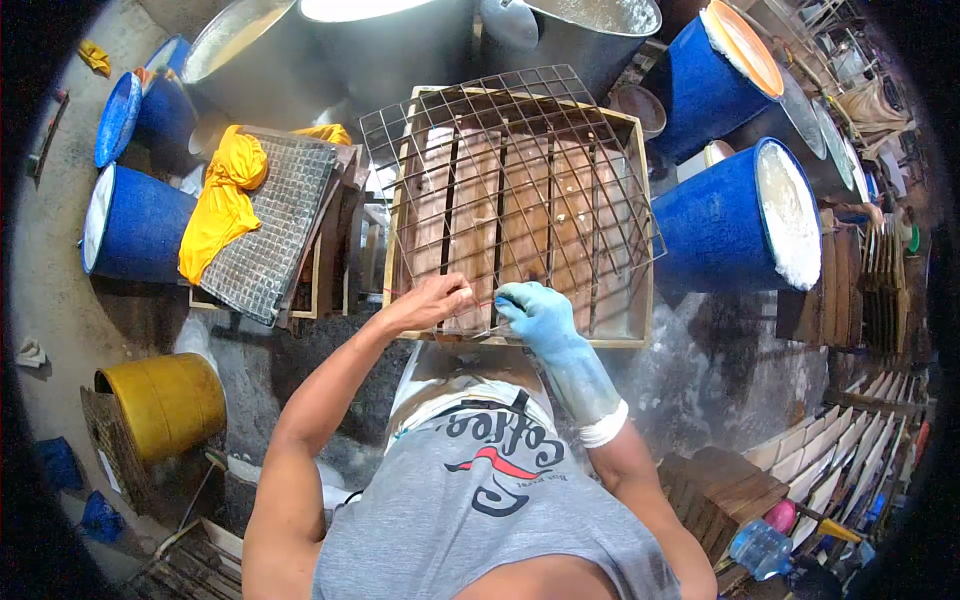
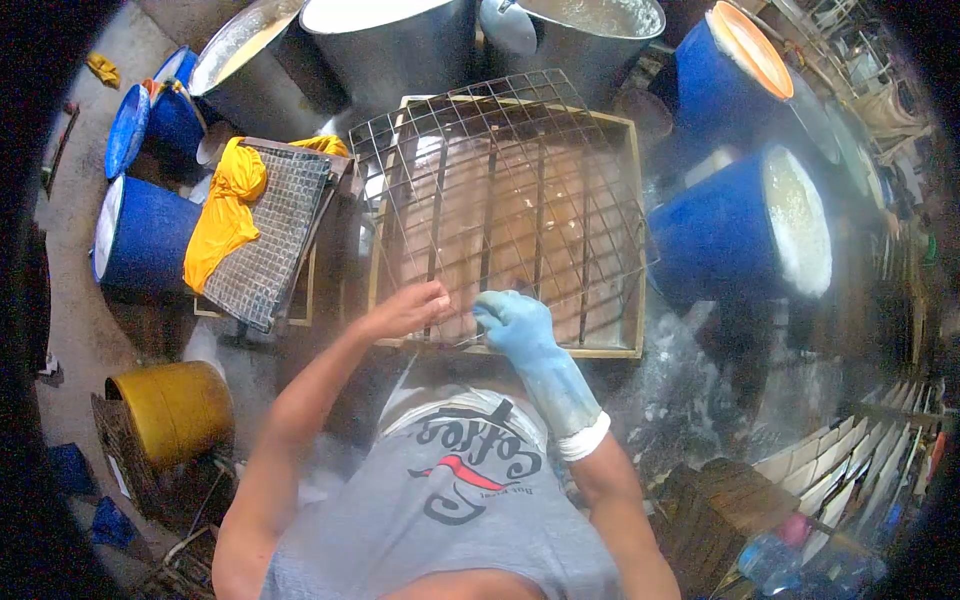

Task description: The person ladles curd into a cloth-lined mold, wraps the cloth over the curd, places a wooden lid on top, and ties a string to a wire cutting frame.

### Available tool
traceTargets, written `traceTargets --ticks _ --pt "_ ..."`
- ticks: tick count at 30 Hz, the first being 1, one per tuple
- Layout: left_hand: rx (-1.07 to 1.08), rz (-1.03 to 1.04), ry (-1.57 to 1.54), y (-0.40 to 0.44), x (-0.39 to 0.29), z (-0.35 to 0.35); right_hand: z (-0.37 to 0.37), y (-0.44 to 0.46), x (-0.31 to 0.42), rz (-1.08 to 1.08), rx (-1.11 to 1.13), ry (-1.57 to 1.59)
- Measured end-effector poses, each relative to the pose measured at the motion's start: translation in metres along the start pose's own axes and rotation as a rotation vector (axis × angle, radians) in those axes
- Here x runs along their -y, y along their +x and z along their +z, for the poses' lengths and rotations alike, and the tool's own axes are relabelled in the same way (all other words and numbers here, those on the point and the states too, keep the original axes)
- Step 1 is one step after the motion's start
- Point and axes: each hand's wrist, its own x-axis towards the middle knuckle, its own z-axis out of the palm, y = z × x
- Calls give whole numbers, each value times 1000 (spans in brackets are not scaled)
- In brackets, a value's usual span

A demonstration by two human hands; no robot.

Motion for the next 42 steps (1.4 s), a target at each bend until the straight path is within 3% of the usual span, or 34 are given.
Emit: traceTargets --ticks 2,7,10,13,16,18,23,25,26,28,29,35,42 --pt "-37 22 -42 1 3 0 -3 -4 3 -1 15 10" --pt "194 -155 -383 3 -4 -11 -5 -8 10 -43 66 -15" --pt "143 -46 -473 10 -3 1 -6 -1 14 -118 134 -13" --pt "207 -92 -485 14 -4 2 6 8 15 -177 54 68" --pt "229 -120 -454 13 -9 -8 41 6 -10 -35 -106 298" --pt "226 -129 -504 13 -2 -6 62 2 -23 390 59 816" --pt "191 -99 -526 10 -1 3 53 7 -7 482 122 648" --pt "18 -38 -205 7 0 10 48 10 -1 491 126 568" --pt "20 -37 -205 4 1 15 50 12 -5 492 124 568" --pt "-307 282 242 -3 -2 25 55 15 -12 559 162 587" --pt "-309 358 489 -8 -8 25 56 16 -15 561 160 588" --pt "-544 648 581 -15 3 40 44 27 -14 502 358 431" --pt "-515 605 645 -18 4 40 29 23 -2 550 375 634"
